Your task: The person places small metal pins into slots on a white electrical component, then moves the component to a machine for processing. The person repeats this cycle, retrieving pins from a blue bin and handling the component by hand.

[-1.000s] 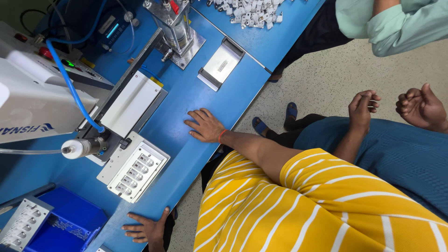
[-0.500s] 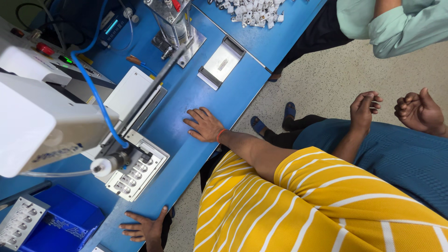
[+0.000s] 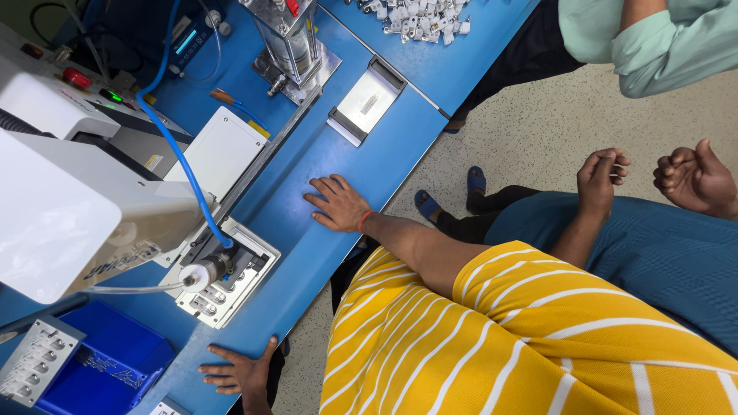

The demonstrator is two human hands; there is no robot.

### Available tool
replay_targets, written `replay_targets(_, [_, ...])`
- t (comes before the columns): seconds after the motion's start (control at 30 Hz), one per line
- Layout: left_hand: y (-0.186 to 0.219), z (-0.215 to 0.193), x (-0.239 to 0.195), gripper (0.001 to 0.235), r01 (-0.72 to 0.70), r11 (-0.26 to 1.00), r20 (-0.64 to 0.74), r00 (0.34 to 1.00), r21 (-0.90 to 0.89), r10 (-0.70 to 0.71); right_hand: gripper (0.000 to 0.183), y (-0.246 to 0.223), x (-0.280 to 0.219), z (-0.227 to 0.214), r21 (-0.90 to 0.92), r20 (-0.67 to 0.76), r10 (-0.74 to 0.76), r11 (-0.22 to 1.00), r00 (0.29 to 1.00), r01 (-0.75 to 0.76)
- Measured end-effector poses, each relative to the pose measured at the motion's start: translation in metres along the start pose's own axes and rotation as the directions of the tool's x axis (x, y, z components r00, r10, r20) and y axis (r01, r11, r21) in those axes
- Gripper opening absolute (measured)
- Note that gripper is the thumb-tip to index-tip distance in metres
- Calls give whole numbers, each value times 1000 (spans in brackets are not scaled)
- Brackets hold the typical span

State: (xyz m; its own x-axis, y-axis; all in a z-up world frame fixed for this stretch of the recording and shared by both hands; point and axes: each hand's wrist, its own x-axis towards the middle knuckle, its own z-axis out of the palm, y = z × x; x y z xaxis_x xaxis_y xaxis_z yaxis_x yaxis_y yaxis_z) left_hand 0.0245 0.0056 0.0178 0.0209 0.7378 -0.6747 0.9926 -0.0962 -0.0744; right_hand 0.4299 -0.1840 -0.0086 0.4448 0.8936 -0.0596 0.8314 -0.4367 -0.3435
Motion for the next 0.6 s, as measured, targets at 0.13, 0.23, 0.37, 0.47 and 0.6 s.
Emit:
replay_targets(0.13, [1,1,1,165,16,1000,8,1000,18,-16,55,0,1,1,0,9,4,1000,1000,-4])
replay_targets(0.23, [0,1,1,164,7,999,8,1000,32,-7,55,1,2,0,-10,20,3,1000,1000,-3])
replay_targets(0.37, [-2,1,1,164,0,1000,3,1000,13,0,55,-1,1,-2,-6,34,3,1000,999,-3])
replay_targets(0.47, [0,1,2,164,6,1000,18,1000,19,-7,54,1,1,-5,9,22,2,1000,1000,-2])
replay_targets(0.6, [-2,1,2,163,-4,1000,10,1000,9,3,54,-1,0,-5,13,-6,-3,1000,1000,3])
